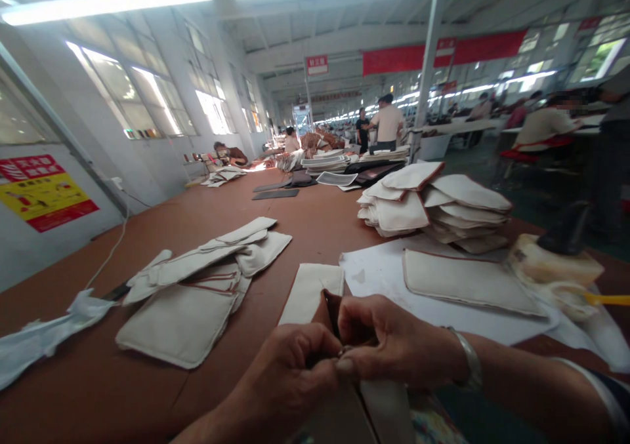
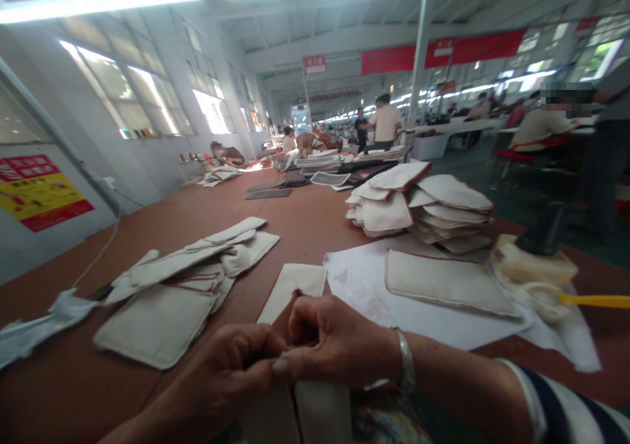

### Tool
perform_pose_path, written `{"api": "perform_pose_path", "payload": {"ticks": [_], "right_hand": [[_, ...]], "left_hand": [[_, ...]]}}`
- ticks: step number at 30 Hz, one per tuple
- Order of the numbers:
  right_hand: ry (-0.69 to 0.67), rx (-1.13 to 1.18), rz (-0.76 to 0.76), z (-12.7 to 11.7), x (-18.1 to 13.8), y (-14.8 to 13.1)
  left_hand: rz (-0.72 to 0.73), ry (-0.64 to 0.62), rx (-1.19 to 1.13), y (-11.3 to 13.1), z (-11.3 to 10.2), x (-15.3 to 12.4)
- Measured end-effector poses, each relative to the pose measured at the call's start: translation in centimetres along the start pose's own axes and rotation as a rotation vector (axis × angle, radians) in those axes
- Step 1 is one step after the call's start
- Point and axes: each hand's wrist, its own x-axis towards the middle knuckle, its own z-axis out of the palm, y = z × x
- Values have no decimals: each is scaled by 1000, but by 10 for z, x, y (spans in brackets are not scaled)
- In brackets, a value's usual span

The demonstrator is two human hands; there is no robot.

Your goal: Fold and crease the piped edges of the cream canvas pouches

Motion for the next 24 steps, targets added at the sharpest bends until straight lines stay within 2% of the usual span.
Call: {"api": "perform_pose_path", "payload": {"ticks": [2,5,11,16,18,20,24], "right_hand": [[24,-53,37,2,1,-1],[58,-125,34,3,1,-2],[126,-140,28,3,-2,6],[171,-138,26,6,-7,11],[187,-132,36,7,-8,11],[214,-124,48,8,-9,12],[279,-52,47,13,-11,16]], "left_hand": [[29,51,99,-2,3,3],[149,102,219,-11,7,9],[564,318,467,-27,9,13],[790,326,668,-31,10,11],[799,318,738,-31,10,11],[765,299,715,-30,10,10],[475,228,387,-23,9,11]]}}
